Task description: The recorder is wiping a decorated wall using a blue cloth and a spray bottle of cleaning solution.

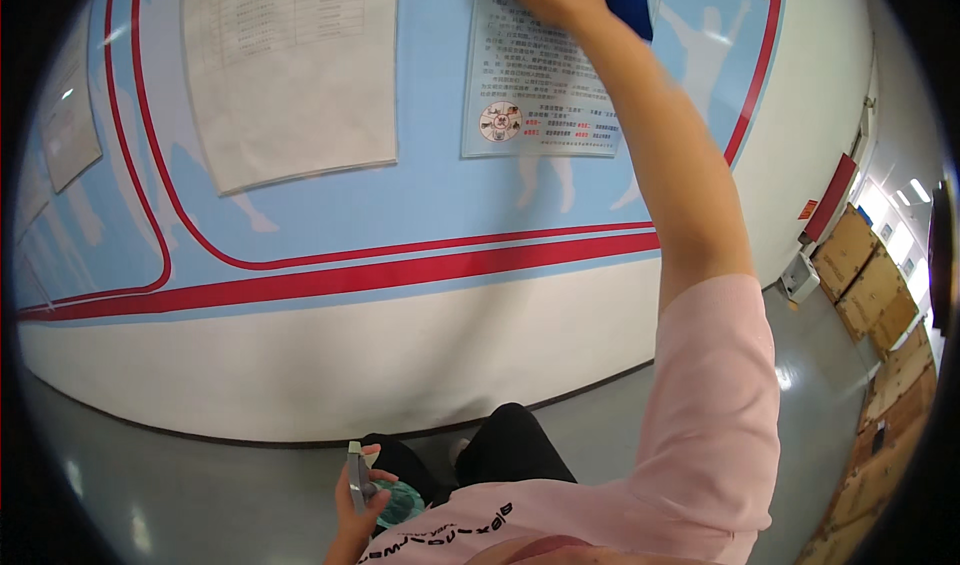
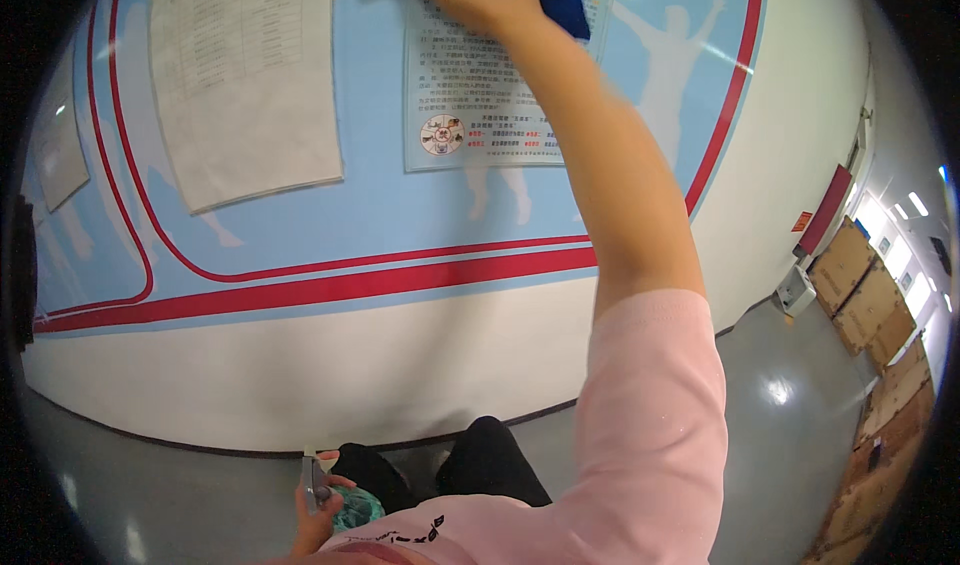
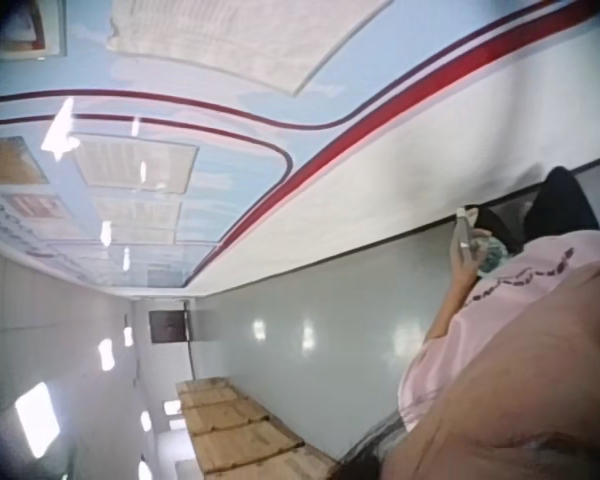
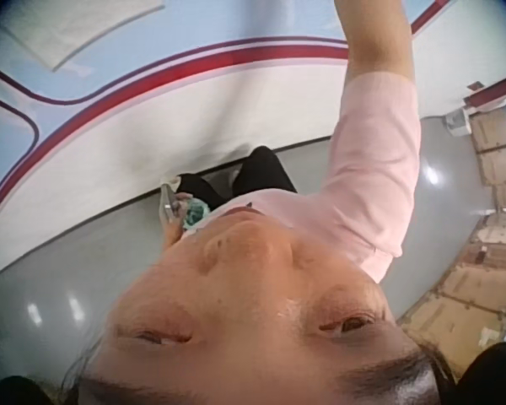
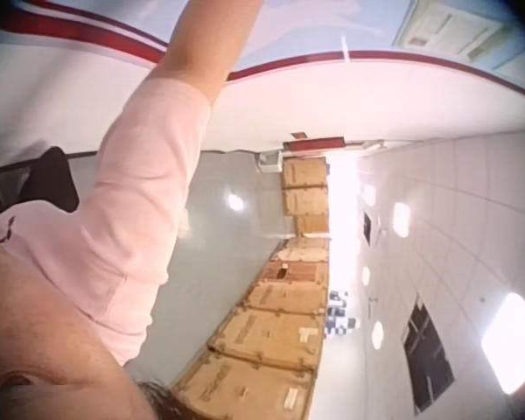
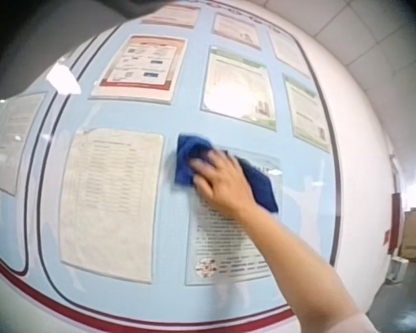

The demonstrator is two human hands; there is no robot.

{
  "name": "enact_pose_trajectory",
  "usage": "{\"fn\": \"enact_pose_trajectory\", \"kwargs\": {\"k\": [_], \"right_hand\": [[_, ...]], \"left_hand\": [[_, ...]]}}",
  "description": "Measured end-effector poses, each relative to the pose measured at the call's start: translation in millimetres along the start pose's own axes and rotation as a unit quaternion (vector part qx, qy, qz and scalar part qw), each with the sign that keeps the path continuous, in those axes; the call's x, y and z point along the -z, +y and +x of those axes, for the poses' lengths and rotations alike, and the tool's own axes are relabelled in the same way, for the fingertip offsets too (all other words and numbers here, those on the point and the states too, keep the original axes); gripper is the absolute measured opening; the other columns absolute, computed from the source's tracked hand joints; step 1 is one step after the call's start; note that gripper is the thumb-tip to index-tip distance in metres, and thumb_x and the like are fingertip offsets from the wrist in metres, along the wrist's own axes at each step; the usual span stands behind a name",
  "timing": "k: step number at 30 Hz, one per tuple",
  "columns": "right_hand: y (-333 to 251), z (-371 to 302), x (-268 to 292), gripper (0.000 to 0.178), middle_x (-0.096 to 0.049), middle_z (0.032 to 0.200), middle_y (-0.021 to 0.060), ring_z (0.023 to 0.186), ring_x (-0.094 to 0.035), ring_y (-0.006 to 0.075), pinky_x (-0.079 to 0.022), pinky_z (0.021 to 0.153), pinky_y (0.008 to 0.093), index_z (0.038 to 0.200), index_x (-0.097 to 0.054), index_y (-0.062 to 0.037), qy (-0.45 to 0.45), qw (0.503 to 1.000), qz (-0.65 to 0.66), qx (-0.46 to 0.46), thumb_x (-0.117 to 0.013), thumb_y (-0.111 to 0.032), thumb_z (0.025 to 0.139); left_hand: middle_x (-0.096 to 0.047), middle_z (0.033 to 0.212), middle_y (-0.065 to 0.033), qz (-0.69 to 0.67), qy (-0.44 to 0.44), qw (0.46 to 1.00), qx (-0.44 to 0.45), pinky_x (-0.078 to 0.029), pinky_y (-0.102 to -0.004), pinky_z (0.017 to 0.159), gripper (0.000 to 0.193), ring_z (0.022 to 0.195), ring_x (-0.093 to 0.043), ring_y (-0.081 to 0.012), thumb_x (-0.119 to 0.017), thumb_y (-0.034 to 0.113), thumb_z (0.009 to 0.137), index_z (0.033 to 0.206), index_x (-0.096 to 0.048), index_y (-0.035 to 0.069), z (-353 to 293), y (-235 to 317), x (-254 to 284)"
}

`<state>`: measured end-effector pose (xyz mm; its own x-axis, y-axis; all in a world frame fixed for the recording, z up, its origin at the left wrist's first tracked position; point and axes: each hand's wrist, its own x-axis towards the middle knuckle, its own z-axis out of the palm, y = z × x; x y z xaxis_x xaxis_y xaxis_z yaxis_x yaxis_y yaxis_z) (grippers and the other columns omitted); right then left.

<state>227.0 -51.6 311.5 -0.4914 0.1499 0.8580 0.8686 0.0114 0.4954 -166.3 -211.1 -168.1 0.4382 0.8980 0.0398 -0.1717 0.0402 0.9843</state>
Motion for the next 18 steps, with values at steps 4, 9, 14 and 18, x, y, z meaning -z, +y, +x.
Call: {"fn": "enact_pose_trajectory", "kwargs": {"k": [4, 9, 14, 18], "right_hand": [[7.8, 25.2, -4.4, 0.040, -0.049, 0.134, 0.0216, 0.128, -0.041, 0.0383, -0.027, 0.109, 0.0503, 0.123, -0.060, -0.0137, 0.068, 0.997, 0.015, -0.037, -0.054, -0.033, 0.089], [-15.2, -16.0, -6.6, 0.041, -0.055, 0.123, 0.0211, 0.123, -0.045, 0.0371, -0.028, 0.109, 0.0504, 0.120, -0.062, -0.0114, 0.073, 0.996, -0.026, 0.044, -0.058, -0.033, 0.086], [-62.0, -90.6, -16.9, 0.028, -0.058, 0.113, 0.0077, 0.127, -0.044, 0.0308, -0.030, 0.104, 0.0540, 0.100, -0.069, -0.0178, 0.030, 0.995, 0.054, 0.081, -0.066, -0.031, 0.076], [-91.7, -153.2, -5.5, 0.033, -0.057, 0.114, 0.0064, 0.129, -0.043, 0.0299, -0.030, 0.104, 0.0539, 0.103, -0.067, -0.0193, -0.103, 0.978, 0.118, 0.136, -0.069, -0.027, 0.071]], "left_hand": [[-0.051, 0.131, -0.0122, -0.006, 0.011, 0.999, -0.047, -0.045, -0.0233, 0.062, 0.062, 0.088, -0.065, -0.0188, -0.072, 0.014, 0.073, 0.129, -0.047, 0.002, 1.7, -4.7, -4.5], [-0.051, 0.131, -0.0121, 0.011, 0.029, 0.999, 0.017, -0.046, -0.0240, 0.061, 0.061, 0.088, -0.065, -0.0190, -0.070, 0.010, 0.074, 0.129, -0.047, 0.002, -2.3, -7.9, 1.8], [-0.051, 0.131, -0.0118, -0.008, 0.001, 1.000, -0.029, -0.046, -0.0236, 0.063, 0.063, 0.089, -0.064, -0.0188, -0.069, 0.007, 0.072, 0.131, -0.046, 0.001, 3.2, 3.3, -2.5], [-0.050, 0.131, -0.0121, 0.032, -0.020, 0.999, 0.022, -0.046, -0.0243, 0.064, 0.065, 0.088, -0.064, -0.0197, -0.066, 0.004, 0.070, 0.131, -0.045, 0.000, 3.8, 12.9, -0.2]]}}
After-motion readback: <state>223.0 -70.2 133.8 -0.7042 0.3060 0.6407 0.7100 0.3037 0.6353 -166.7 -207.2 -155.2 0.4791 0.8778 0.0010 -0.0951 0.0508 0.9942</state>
